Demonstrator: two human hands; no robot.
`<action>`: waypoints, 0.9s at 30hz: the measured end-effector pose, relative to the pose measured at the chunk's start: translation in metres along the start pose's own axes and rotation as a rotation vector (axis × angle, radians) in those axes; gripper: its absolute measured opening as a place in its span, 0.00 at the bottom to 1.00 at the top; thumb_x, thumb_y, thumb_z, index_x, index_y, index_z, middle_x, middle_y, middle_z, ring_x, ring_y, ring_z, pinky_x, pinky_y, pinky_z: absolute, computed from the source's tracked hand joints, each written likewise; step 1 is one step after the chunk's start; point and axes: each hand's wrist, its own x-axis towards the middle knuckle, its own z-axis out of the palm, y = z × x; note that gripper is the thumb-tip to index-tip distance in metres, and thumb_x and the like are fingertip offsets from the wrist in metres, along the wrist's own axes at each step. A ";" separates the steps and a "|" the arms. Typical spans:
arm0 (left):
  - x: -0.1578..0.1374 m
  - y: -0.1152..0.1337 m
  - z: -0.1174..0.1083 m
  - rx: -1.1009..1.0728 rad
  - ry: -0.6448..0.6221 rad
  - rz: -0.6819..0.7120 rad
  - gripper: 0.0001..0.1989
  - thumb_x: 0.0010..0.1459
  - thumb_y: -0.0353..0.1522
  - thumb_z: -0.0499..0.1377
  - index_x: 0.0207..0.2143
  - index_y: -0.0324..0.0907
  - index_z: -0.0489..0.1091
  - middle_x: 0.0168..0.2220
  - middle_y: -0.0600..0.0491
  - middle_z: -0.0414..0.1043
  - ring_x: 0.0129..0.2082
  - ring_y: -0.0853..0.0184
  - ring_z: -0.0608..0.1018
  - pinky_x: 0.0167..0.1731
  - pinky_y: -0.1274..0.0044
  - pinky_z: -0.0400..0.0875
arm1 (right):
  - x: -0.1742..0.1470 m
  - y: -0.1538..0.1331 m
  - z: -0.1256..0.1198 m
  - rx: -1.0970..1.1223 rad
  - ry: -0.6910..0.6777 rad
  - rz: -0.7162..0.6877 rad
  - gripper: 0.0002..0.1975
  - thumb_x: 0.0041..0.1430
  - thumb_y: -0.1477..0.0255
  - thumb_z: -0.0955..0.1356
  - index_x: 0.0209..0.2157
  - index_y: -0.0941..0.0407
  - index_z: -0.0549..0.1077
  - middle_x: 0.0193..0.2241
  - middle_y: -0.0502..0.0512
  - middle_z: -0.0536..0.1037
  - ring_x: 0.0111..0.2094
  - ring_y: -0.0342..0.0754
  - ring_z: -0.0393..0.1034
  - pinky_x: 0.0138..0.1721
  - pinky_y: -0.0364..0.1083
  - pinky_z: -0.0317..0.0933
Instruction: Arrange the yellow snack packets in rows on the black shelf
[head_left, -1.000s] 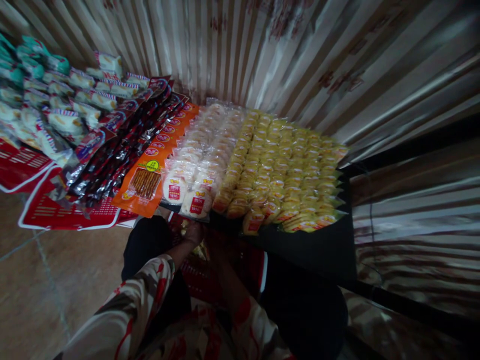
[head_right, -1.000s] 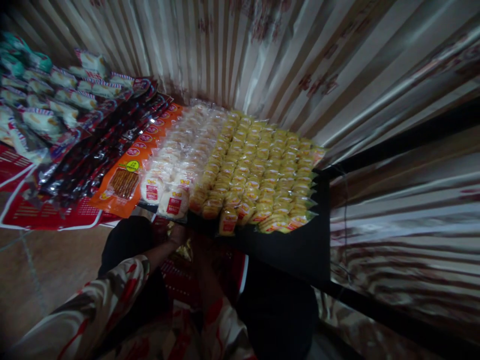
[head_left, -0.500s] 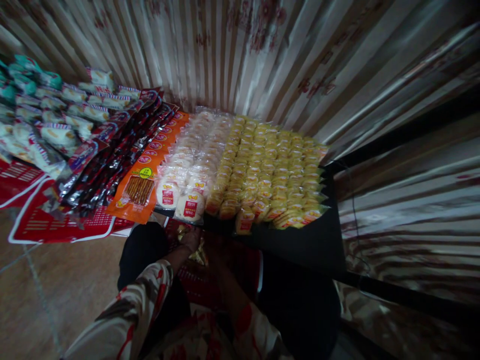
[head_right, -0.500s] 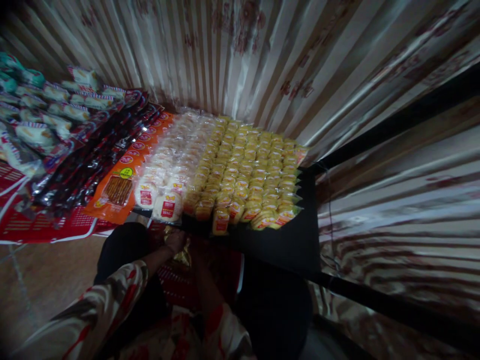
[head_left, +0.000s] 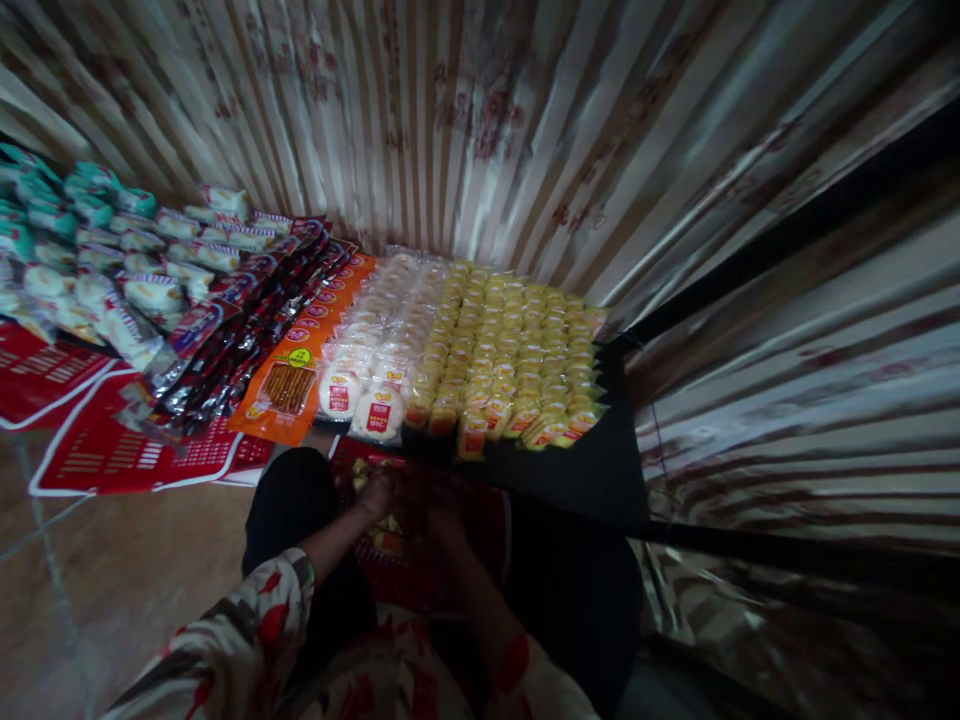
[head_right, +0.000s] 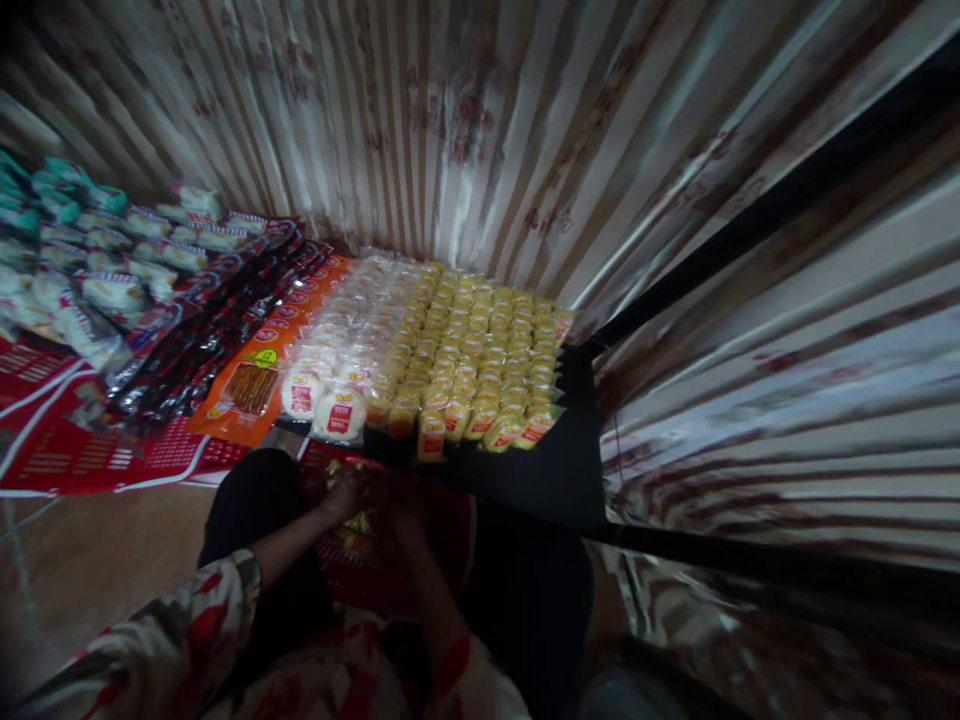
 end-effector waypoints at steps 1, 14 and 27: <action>-0.006 0.002 0.000 -0.043 -0.001 0.041 0.18 0.58 0.31 0.56 0.51 0.41 0.69 0.52 0.48 0.69 0.51 0.66 0.73 0.48 0.81 0.67 | -0.004 -0.004 -0.005 -0.014 0.015 -0.005 0.09 0.54 0.68 0.66 0.32 0.56 0.77 0.36 0.58 0.79 0.42 0.55 0.73 0.47 0.53 0.64; -0.075 0.064 -0.021 -0.647 0.054 0.325 0.21 0.52 0.37 0.55 0.47 0.35 0.69 0.46 0.43 0.74 0.46 0.58 0.75 0.47 0.71 0.68 | -0.085 -0.054 -0.067 -0.010 0.149 -0.244 0.24 0.55 0.58 0.64 0.50 0.56 0.71 0.50 0.59 0.75 0.52 0.53 0.69 0.55 0.52 0.62; -0.102 0.179 -0.073 -0.620 0.122 0.643 0.19 0.59 0.41 0.49 0.42 0.37 0.70 0.37 0.49 0.74 0.36 0.65 0.75 0.38 0.77 0.69 | -0.087 -0.080 -0.124 -0.070 0.630 -0.449 0.27 0.56 0.54 0.62 0.48 0.61 0.70 0.47 0.68 0.73 0.49 0.58 0.68 0.51 0.57 0.62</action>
